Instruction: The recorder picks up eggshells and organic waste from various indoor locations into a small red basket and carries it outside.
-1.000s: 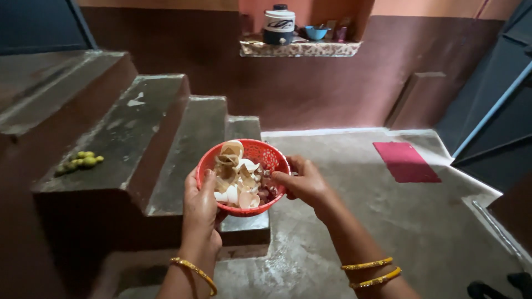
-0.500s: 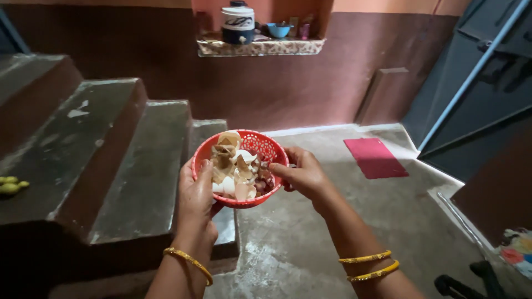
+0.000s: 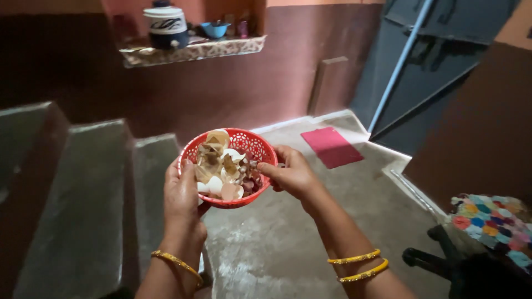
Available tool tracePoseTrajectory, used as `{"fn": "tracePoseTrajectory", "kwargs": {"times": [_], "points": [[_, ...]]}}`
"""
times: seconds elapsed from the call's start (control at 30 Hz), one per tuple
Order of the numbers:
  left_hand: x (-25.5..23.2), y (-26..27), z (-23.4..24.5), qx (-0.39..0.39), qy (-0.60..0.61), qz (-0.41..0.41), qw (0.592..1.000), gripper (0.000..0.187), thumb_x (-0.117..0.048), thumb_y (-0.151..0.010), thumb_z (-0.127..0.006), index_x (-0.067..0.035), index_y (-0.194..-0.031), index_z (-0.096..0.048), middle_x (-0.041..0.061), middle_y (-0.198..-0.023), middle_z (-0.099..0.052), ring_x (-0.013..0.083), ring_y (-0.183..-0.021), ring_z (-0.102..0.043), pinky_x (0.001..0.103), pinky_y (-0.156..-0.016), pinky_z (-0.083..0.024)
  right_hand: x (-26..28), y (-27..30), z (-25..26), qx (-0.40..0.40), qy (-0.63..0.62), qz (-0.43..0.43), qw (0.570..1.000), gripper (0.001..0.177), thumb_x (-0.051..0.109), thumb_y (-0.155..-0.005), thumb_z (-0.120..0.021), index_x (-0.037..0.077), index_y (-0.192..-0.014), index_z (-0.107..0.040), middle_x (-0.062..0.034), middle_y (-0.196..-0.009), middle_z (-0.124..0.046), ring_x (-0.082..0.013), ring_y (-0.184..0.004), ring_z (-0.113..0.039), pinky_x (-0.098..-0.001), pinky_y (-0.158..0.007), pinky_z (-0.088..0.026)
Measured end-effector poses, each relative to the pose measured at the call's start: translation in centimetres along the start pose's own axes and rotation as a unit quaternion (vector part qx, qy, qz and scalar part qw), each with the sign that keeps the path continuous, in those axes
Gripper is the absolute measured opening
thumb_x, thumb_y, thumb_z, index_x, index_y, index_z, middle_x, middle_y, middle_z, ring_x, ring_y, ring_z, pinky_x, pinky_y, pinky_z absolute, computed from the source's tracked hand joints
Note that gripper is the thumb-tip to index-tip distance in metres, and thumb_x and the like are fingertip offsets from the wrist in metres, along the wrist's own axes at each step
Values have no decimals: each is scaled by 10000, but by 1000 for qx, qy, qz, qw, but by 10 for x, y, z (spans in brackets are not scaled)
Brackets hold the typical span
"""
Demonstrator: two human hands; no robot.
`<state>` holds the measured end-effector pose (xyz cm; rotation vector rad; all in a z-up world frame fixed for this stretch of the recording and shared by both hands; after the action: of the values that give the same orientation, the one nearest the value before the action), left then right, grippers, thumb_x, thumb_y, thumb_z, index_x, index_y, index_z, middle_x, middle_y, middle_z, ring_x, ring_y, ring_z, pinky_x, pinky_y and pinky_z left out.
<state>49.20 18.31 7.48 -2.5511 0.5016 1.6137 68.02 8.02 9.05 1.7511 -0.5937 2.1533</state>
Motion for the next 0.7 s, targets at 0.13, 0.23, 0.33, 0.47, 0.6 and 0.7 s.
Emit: {"fn": "tracePoseTrajectory", "kwargs": {"times": [0.13, 0.23, 0.33, 0.47, 0.6, 0.7], "points": [[-2, -42, -32, 48, -3, -8, 999, 345, -352, -1028, -456, -194, -1323, -543, 35, -1089, -715, 150, -839, -708, 343, -630, -600, 13, -26, 18, -35, 13, -13, 999, 296, 177, -865, -721, 65, -1137, -693, 19, -698, -620, -54, -546, -500, -240, -467, -399], [-1, -71, -54, 55, -38, 17, 998, 336, -338, -1023, -464, -207, -1319, -556, 12, -1093, -706, 137, -842, -706, 350, -638, -602, 13, -50, 32, -65, 21, -15, 998, 281, 178, -876, -729, 27, -1111, -693, 9, -672, -602, -63, -536, -485, -244, -463, -389], [-1, -100, -75, 86, -26, 19, 996, 337, -340, -1031, -448, -208, -1326, -547, 13, -1072, -716, 135, -831, -705, 345, -635, -597, 11, -73, 43, -100, 29, -30, 994, 289, 182, -858, -730, 62, -1119, -694, 13, -666, -626, -62, -525, -504, -246, -454, -397], [14, -128, -108, 127, -39, 22, 991, 328, -340, -1036, -443, -220, -1321, -552, -10, -1070, -711, 114, -829, -694, 336, -637, -590, 3, -95, 72, -125, 11, -14, 992, 270, 185, -861, -737, 54, -1093, -690, 13, -686, -631, -62, -525, -502, -246, -451, -388], [30, -156, -151, 180, -11, 11, 984, 313, -325, -1051, -455, -186, -1311, -558, 19, -1054, -708, 130, -812, -678, 352, -640, -580, -12, -120, 109, -140, 9, -34, 990, 244, 191, -873, -743, 50, -1068, -706, 8, -687, -621, -58, -538, -495, -241, -455, -378], [38, -164, -188, 159, -47, 54, 985, 323, -344, -1025, -440, -226, -1298, -567, -31, -1065, -714, 105, -866, -702, 355, -692, -600, -21, -140, 143, -144, 21, -21, 989, 236, 202, -875, -748, 56, -1055, -701, 20, -704, -638, -53, -546, -512, -235, -463, -399]]}}
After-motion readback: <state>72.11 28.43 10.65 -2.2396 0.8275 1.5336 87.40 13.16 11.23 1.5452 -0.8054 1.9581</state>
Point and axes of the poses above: each hand's wrist, its own y-axis away from the middle knuckle, its own z-axis out of the back of the hand, x = y × z, the point moved 4 cm from there along -y, towards the middle knuckle
